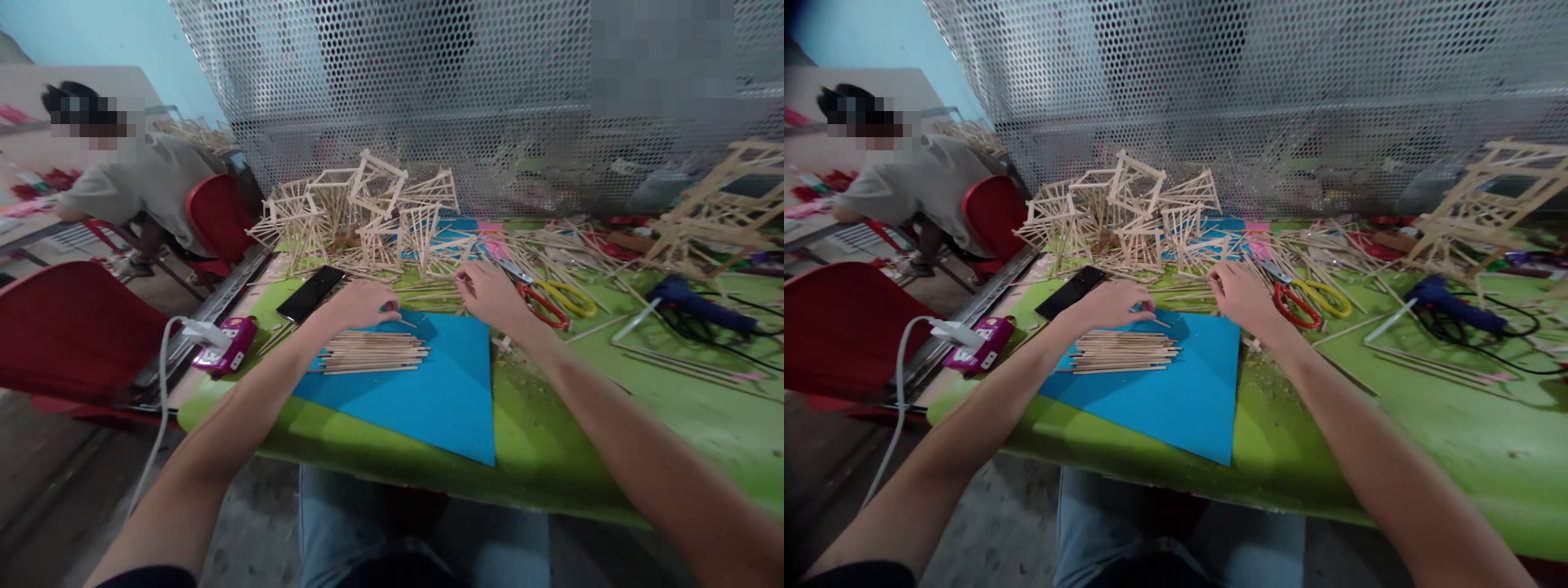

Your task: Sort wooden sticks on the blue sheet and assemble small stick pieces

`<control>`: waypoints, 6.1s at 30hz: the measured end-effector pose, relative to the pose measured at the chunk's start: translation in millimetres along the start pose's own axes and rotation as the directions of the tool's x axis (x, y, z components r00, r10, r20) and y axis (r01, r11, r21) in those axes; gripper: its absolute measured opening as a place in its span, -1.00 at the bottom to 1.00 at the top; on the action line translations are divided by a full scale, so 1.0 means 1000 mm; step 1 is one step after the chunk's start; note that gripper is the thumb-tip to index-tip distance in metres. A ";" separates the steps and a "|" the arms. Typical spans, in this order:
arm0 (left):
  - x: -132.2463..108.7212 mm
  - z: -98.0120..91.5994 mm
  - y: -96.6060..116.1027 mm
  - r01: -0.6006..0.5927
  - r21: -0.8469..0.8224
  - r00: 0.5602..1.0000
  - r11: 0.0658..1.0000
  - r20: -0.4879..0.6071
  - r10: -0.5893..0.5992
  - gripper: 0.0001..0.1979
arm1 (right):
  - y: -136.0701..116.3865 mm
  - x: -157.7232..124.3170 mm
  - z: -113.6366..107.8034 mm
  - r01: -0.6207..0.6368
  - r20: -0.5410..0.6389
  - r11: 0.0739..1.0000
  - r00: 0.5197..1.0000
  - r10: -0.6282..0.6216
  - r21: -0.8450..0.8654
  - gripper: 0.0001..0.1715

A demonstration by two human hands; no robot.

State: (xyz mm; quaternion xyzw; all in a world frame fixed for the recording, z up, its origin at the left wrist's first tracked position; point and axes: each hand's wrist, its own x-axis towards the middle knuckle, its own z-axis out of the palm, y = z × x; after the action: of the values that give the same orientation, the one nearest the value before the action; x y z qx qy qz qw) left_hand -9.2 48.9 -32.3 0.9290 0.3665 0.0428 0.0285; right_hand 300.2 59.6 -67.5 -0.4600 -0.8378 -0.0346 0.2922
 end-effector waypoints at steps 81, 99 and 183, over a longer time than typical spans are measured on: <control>-0.017 -0.019 0.056 -0.184 0.434 0.569 0.882 -0.684 0.456 -0.80 | -0.089 -0.029 -0.057 0.253 -0.259 0.795 0.958 -0.126 0.552 -0.68; -0.013 -0.014 0.051 -0.313 0.333 0.676 0.890 -0.579 0.455 -0.83 | -0.083 -0.033 -0.053 0.254 -0.135 0.782 0.967 -0.217 0.569 -0.85; -0.003 -0.014 0.031 -0.167 -0.088 0.897 0.982 -0.427 0.115 -0.66 | -0.049 -0.018 -0.050 0.241 -0.522 0.957 0.844 -0.124 0.161 -0.85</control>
State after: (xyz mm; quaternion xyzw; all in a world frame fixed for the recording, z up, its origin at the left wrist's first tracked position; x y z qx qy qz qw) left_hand 8.2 24.0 -16.0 0.9186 0.2924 0.2658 0.0025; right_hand 291.8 1.8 -24.8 -0.3171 -0.7701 -0.0890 0.5463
